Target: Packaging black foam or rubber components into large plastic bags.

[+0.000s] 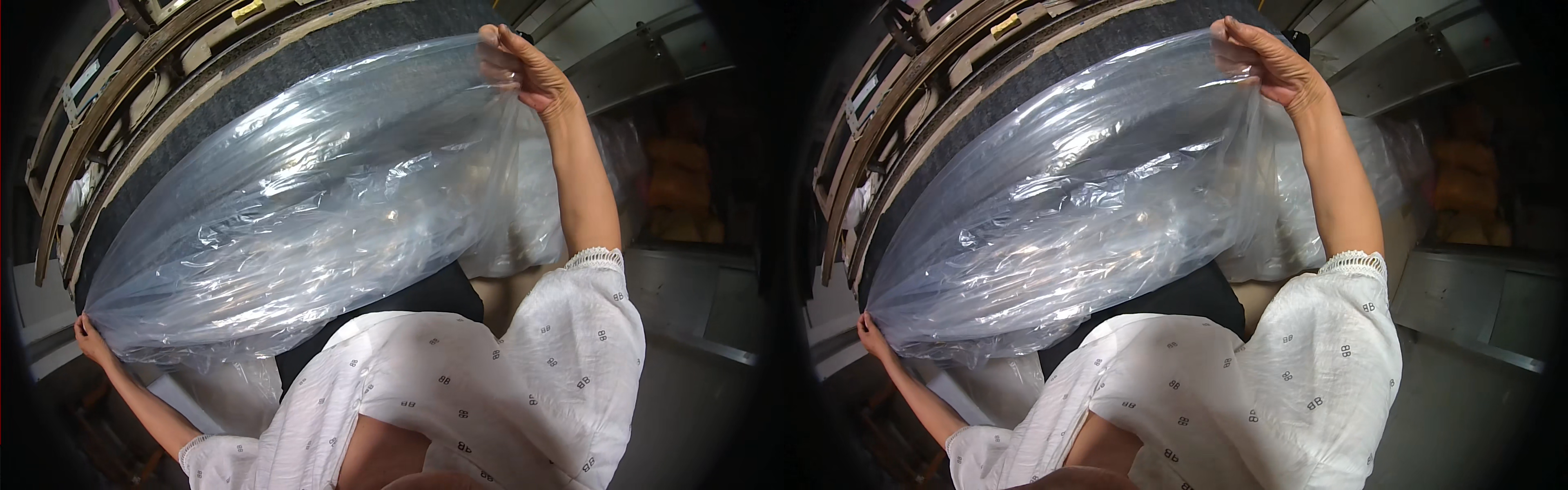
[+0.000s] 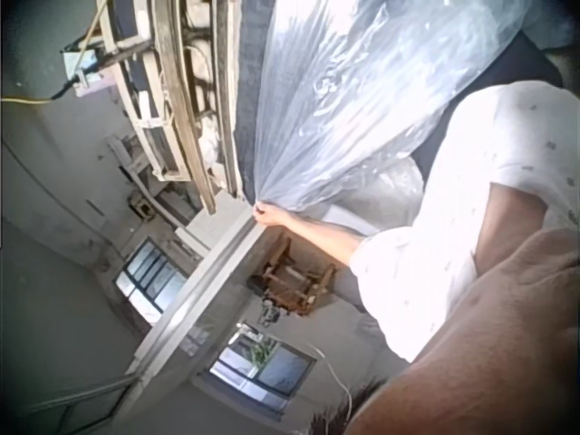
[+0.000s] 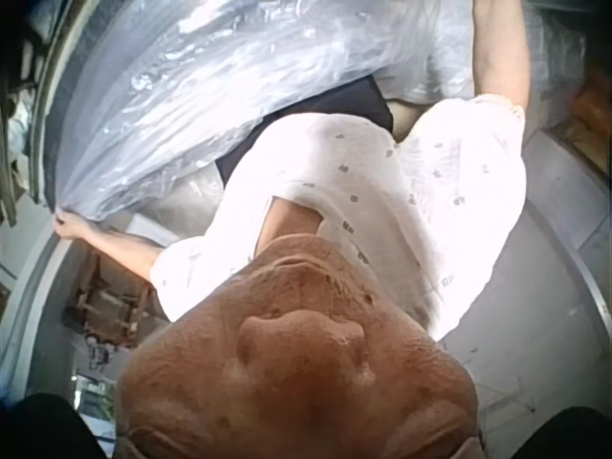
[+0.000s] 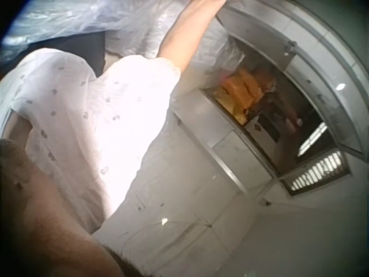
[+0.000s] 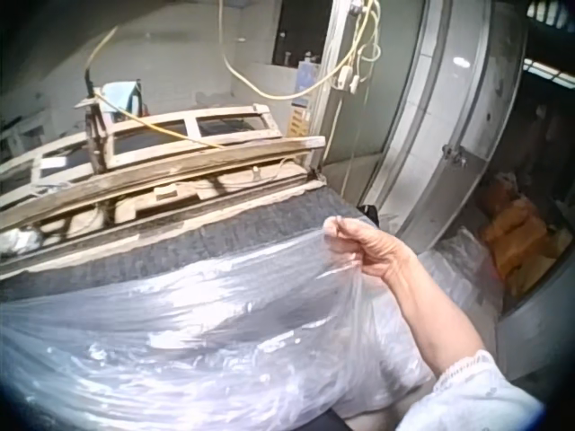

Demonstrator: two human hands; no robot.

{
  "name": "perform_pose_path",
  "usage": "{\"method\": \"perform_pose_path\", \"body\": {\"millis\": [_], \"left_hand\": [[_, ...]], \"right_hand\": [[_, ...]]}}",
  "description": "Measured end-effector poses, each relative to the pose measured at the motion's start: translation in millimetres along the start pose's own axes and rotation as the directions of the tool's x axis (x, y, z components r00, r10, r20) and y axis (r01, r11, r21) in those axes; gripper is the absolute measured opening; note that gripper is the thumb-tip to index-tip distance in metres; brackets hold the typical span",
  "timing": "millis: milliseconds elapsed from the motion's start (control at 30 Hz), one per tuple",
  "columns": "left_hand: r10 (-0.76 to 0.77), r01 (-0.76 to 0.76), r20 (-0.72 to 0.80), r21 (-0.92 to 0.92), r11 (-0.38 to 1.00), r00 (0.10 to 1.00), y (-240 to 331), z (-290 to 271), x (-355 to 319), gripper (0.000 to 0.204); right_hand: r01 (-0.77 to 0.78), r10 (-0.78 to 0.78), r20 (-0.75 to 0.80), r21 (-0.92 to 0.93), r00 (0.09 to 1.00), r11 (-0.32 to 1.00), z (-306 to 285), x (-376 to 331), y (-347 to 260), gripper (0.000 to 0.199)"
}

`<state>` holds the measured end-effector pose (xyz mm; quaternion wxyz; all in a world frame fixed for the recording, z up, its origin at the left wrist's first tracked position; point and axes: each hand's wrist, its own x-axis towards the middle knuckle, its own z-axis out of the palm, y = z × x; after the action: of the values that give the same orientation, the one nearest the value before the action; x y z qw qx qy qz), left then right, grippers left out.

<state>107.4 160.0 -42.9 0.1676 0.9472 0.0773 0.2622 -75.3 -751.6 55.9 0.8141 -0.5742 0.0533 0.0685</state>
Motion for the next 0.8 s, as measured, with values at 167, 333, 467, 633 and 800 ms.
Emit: {"method": "perform_pose_path", "body": {"millis": [167, 333, 467, 633, 800], "left_hand": [[0.007, -0.007, 0.018, 0.034, 0.999, 1.0, 3.9, 1.0, -0.9, 0.033], [-0.02, 0.02, 0.007, -0.004, 1.0, 1.0, 11.9, -6.8, -4.0, 0.034], [-0.054, 0.033, -0.093, -0.211, 0.977, 0.994, 15.9, -21.7, -4.3, 0.034], [-0.16, 0.106, -0.153, -0.311, 0.945, 0.975, 6.7, -99.0, -24.5, 0.032], [-0.17, 0.131, -0.116, -0.286, 0.949, 0.978, 3.2, -146.8, -61.3, 0.03]], "right_hand": [[0.21, -0.203, -0.308, -0.012, 0.93, 0.978, 32.6, 8.4, -9.5, 0.017], [0.12, -0.392, -0.212, -0.734, 0.895, 0.669, 25.8, 35.2, 19.2, 0.009], [0.172, -0.638, -0.152, -0.893, 0.755, 0.416, -1.5, 60.3, 57.8, 0.01], [0.107, -0.683, -0.14, -0.946, 0.716, 0.306, 14.1, 59.1, 62.1, 0.012], [0.055, -0.725, -0.192, -0.952, 0.661, 0.301, 7.7, 65.0, 65.6, 0.015]]}}
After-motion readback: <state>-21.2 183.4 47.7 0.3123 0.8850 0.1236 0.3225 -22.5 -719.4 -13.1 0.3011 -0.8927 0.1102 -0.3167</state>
